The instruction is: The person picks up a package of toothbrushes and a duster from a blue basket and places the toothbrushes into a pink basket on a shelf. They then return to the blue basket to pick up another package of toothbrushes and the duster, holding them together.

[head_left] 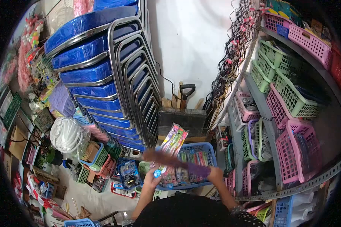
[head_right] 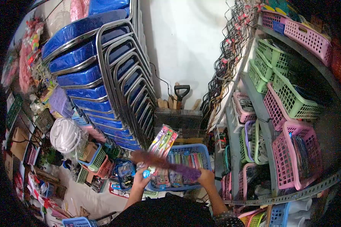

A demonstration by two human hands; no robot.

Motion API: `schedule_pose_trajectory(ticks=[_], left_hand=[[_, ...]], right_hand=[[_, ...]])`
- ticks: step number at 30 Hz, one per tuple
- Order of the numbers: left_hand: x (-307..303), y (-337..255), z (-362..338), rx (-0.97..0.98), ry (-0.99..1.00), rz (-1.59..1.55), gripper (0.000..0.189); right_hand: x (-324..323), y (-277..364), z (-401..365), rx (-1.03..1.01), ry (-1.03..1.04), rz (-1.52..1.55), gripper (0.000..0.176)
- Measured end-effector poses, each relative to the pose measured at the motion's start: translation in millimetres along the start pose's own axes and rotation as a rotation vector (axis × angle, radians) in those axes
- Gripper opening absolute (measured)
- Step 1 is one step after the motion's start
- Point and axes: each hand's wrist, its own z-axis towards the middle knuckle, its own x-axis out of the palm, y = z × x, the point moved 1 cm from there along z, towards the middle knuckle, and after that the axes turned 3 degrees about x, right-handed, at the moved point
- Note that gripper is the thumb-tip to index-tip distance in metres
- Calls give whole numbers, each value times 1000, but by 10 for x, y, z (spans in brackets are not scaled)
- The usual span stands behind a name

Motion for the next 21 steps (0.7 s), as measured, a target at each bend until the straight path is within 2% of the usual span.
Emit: schedule_pose_trajectory(ticks=[1, 2, 4, 5, 6, 7, 8, 10, 11, 12, 13, 17, 18, 20, 21], left_hand=[[-28, -8, 32, -166, -32, -221, 27], [-43, -27, 58, -333, -64, -442, 31], [-28, -61, 33, -326, -65, -455, 31], [-33, -77, 23, -316, -70, -468, 31], [-108, -60, -5, -317, -68, -466, 31], [-234, -23, -47, -216, -43, -188, 26], [-315, 2, -52, -111, -17, 89, 21], [-366, 73, 8, -229, 72, -570, 20], [-360, 37, 1, -248, 23, -474, 27], [-470, 72, 6, -401, -19, -518, 24], [-408, 9, -27, -389, -49, -486, 22], [-149, -197, -145, -332, -88, -457, 22], [-281, -92, -110, -336, -85, -455, 22], [-636, 200, -20, -333, 66, -583, 25], [-645, 213, -47, -297, 91, -640, 24]], right_hand=[[4, 22, 5, 150, -95, 106, 33], [23, 68, 8, 153, -97, 106, 33], [75, 150, 7, 278, -62, 193, 32], [128, 148, -10, 279, -64, 194, 32], [215, 142, -45, 174, -26, 93, 31], [277, 148, -80, 70, 13, -8, 30], [292, 135, -100, 73, 10, -7, 30], [281, 110, -139, -147, 20, 28, 32], [284, 105, -137, -147, 20, 27, 32], [282, 87, -122, -2, -50, 61, 32], [291, 72, -121, 147, -119, 96, 32], [410, 162, -164, 326, -94, 45, 35], [421, 198, -202, 175, -69, 21, 35], [380, 294, -311, -130, -17, -27, 35], [231, 380, -347, -192, -6, -84, 36]])
